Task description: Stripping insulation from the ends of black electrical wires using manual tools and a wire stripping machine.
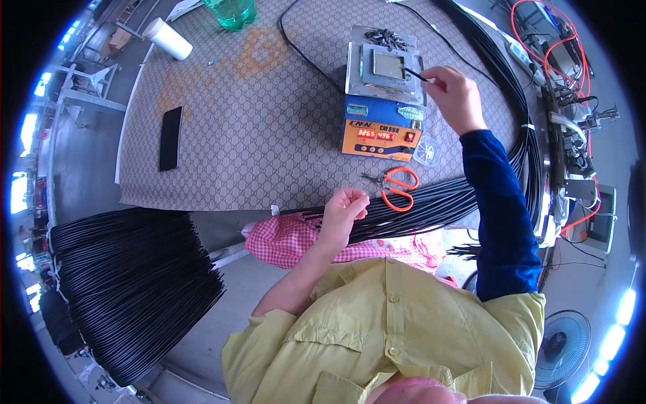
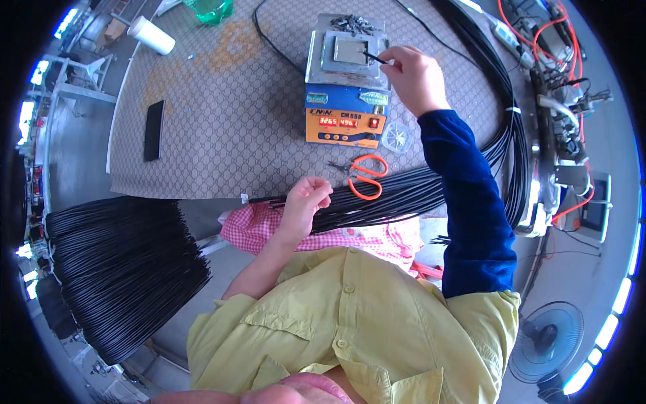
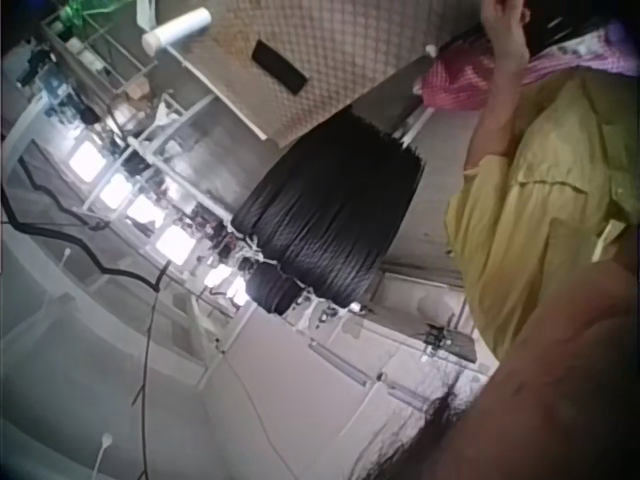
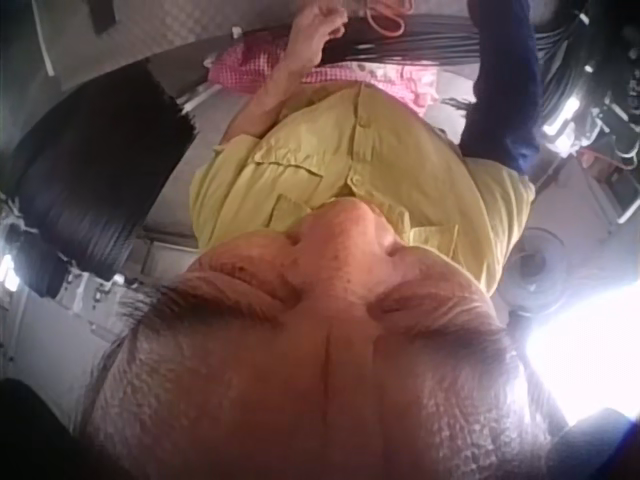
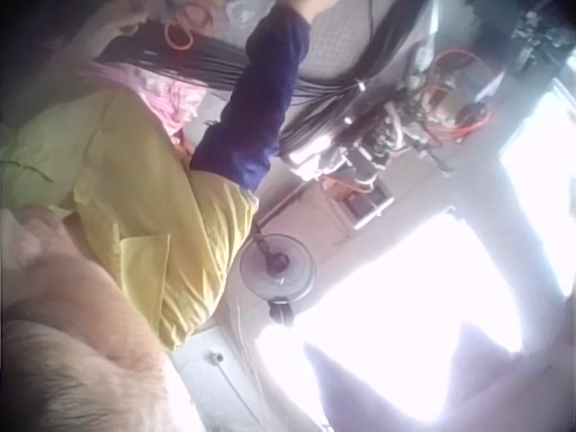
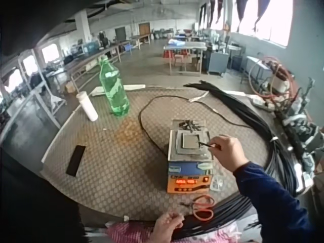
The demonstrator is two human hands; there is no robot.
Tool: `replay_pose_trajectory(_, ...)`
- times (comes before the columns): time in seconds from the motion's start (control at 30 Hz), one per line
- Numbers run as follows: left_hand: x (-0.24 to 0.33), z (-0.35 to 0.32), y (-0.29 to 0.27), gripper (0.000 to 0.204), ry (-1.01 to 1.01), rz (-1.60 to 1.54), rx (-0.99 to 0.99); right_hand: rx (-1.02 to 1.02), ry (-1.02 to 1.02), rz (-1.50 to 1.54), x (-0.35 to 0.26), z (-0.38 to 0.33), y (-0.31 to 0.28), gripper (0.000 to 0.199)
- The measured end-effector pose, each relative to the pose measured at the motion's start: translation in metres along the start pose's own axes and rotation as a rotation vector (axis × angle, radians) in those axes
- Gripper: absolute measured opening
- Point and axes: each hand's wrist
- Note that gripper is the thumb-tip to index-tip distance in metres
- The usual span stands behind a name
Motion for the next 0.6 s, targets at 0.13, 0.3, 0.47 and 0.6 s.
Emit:
replay_pose_trajectory(0.13,-0.004,0.001,-0.003,0.012,-0.034,-0.010,0.041,-0.093,-0.014,-0.118,0.007,0.011,0.013,0.011)
replay_pose_trajectory(0.3,-0.003,0.001,-0.001,0.013,-0.029,0.018,0.027,-0.104,-0.025,-0.145,0.015,0.015,0.022,0.012)
replay_pose_trajectory(0.47,-0.005,0.002,-0.003,0.013,-0.017,0.016,0.009,-0.116,-0.015,-0.148,0.012,0.018,0.026,0.012)
replay_pose_trajectory(0.6,-0.005,0.002,-0.002,0.013,-0.027,0.011,0.014,-0.116,-0.003,-0.150,0.012,0.018,0.027,0.012)
Point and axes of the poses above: each hand's wrist, its own z-axis towards the middle knuckle, its own y-axis out of the palm, x = y × z, and after that the axes turned 8 degrees about -y, right-handed
